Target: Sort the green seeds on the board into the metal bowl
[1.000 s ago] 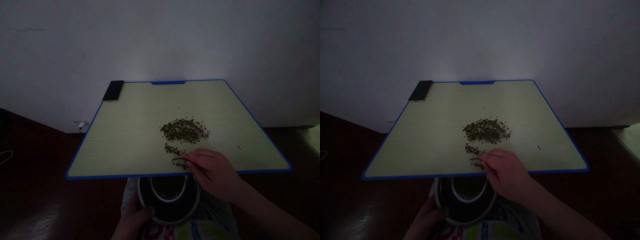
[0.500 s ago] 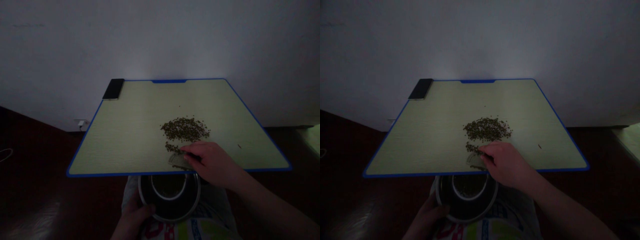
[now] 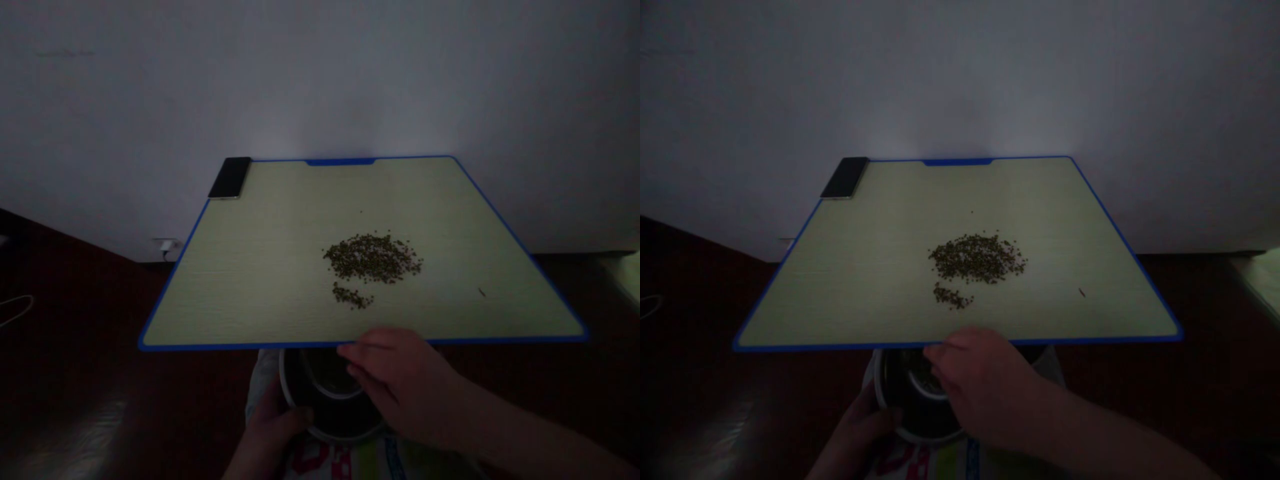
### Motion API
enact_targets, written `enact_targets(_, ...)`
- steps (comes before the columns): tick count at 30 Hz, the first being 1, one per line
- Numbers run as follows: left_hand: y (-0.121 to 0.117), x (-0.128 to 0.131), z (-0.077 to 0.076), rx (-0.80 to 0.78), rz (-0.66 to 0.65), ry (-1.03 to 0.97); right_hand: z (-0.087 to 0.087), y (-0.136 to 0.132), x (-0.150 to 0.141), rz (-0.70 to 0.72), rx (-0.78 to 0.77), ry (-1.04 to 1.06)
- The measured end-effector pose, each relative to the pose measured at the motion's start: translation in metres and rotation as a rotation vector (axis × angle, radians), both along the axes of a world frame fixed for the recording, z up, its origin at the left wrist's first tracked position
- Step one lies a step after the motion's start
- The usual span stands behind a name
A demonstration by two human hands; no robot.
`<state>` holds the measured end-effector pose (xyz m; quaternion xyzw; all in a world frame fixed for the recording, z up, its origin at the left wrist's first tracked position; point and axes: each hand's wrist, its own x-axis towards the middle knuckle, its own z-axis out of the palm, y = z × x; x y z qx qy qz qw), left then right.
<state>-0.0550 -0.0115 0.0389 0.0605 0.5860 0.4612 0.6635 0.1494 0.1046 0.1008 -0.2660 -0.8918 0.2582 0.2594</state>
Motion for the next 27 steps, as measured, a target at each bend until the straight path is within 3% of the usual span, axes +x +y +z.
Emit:
enact_targets(3, -0.002, -0.002, -0.004, 0.011, -0.016, -0.009, 0.002, -0.005, 0.009, -0.008, 0.031, 0.030)
enact_targets(9, -0.005, -0.003, -0.010, -0.002, -0.002, -0.009, 0.004, 0.012, 0.035, -0.207, 0.254, -0.062)
enact_targets(17, -0.002, 0.000, -0.004, 0.032, 0.016, -0.045, -0.013, 0.002, 0.014, -0.141, 0.476, -0.113)
enact_targets(27, -0.001, -0.001, -0.003, 0.006, 0.001, -0.049, -0.006, 0.009, 0.033, -0.259, 0.442, -0.150)
